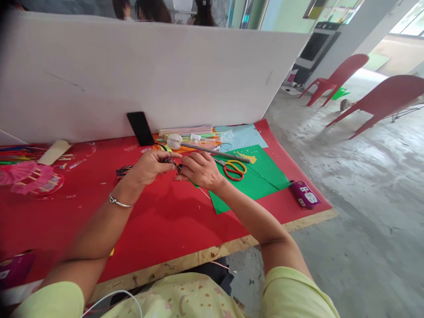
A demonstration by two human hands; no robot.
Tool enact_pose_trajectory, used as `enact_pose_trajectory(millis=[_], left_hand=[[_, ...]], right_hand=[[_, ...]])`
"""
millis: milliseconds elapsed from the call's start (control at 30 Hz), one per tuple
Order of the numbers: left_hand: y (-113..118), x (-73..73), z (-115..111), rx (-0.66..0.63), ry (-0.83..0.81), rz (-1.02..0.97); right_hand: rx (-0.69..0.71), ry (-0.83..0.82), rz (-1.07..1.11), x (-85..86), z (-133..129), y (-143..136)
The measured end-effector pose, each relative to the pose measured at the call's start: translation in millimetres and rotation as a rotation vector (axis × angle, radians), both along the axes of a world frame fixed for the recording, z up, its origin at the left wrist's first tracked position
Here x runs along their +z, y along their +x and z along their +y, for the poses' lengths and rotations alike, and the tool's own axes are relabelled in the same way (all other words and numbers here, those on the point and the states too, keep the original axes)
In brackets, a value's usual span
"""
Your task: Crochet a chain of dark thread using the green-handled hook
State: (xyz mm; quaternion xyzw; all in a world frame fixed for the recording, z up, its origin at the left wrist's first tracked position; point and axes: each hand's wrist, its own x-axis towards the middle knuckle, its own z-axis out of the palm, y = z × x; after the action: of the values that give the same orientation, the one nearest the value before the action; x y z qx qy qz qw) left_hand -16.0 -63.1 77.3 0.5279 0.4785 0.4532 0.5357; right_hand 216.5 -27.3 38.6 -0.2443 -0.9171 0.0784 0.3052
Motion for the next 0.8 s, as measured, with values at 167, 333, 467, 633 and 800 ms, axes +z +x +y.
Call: enact_pose_trajectory(millis=[167, 333, 467, 633, 800], left_hand=[[-1, -20.4, 9, 0.041, 0.03, 0.103], [-3, -23.1, 11, 0.042, 0.09, 0.213], [-6, -12.6, 6, -0.055, 0.107, 0.213], [-6, -5.2, 1, -0.123, 0.112, 0.216], [-6, -0.3, -4, -0.177, 0.078, 0.188]], right_hand=[[-0.046, -0.035, -0.062, 6.5, -16, -7], [0.014, -0.067, -0.116, 26.7, -21, -7], [0.08, -0.15, -0.014, 38.2, -15, 1], [0.142, -0.357, 0.175, 37.2, -14, 6], [0.187, -0.707, 0.325, 40.3, -17, 10]])
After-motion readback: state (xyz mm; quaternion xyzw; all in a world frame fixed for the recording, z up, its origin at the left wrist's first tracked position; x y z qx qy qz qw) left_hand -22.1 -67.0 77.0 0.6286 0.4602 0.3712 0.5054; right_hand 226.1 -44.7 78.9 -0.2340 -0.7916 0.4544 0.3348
